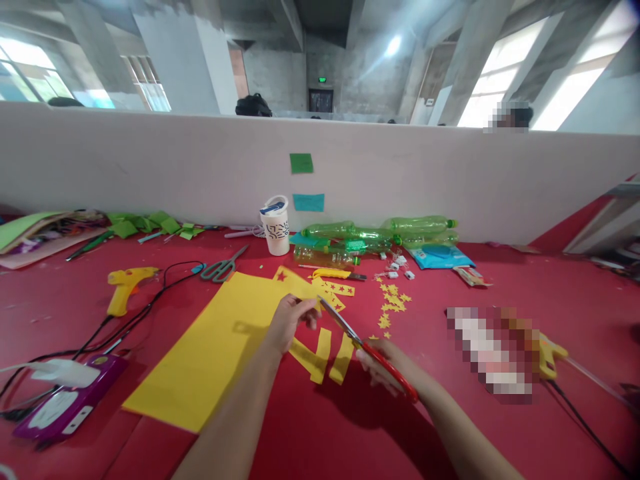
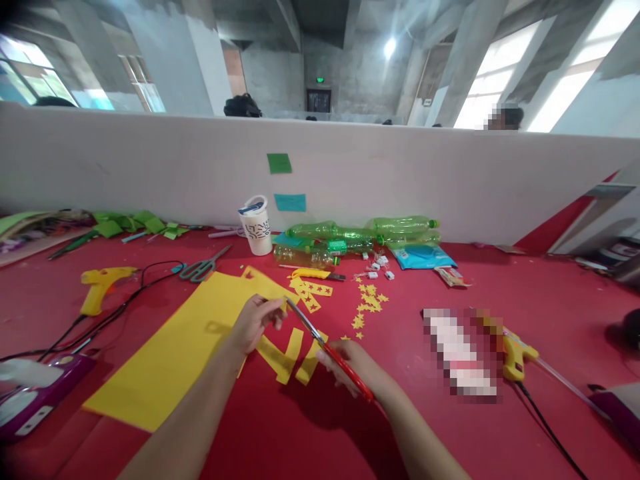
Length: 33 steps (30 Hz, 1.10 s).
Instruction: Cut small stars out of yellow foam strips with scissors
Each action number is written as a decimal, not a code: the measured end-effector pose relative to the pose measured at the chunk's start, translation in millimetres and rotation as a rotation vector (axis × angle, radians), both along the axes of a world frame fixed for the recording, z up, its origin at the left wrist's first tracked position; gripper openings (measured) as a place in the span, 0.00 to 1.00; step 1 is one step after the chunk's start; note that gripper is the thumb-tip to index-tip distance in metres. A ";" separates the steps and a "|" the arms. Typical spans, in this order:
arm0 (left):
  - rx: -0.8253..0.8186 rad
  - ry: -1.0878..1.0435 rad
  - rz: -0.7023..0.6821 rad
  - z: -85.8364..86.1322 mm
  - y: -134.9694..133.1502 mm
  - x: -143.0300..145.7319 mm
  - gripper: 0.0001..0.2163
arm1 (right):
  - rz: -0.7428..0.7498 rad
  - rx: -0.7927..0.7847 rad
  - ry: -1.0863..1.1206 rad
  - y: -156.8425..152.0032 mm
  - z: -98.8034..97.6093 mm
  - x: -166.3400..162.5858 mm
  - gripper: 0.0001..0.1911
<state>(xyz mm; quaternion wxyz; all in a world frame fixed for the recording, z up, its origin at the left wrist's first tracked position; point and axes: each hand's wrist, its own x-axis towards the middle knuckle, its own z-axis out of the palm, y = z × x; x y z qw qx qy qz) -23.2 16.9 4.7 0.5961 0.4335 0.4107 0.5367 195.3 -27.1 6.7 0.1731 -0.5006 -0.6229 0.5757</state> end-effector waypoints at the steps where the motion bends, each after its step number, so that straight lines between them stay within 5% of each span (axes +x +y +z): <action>1: 0.000 0.017 0.002 -1.1 -0.6 0.6 0.09 | -0.003 -0.005 0.001 0.1 -0.2 -0.1 0.15; 18: -0.027 -0.065 0.068 -10.8 -7.0 19.9 0.09 | 0.027 -0.011 0.227 -2.6 -8.1 -2.0 0.18; 33: -0.055 -0.125 0.022 -14.6 -4.7 17.6 0.09 | -0.042 -0.027 0.126 -1.2 -17.7 -8.1 0.22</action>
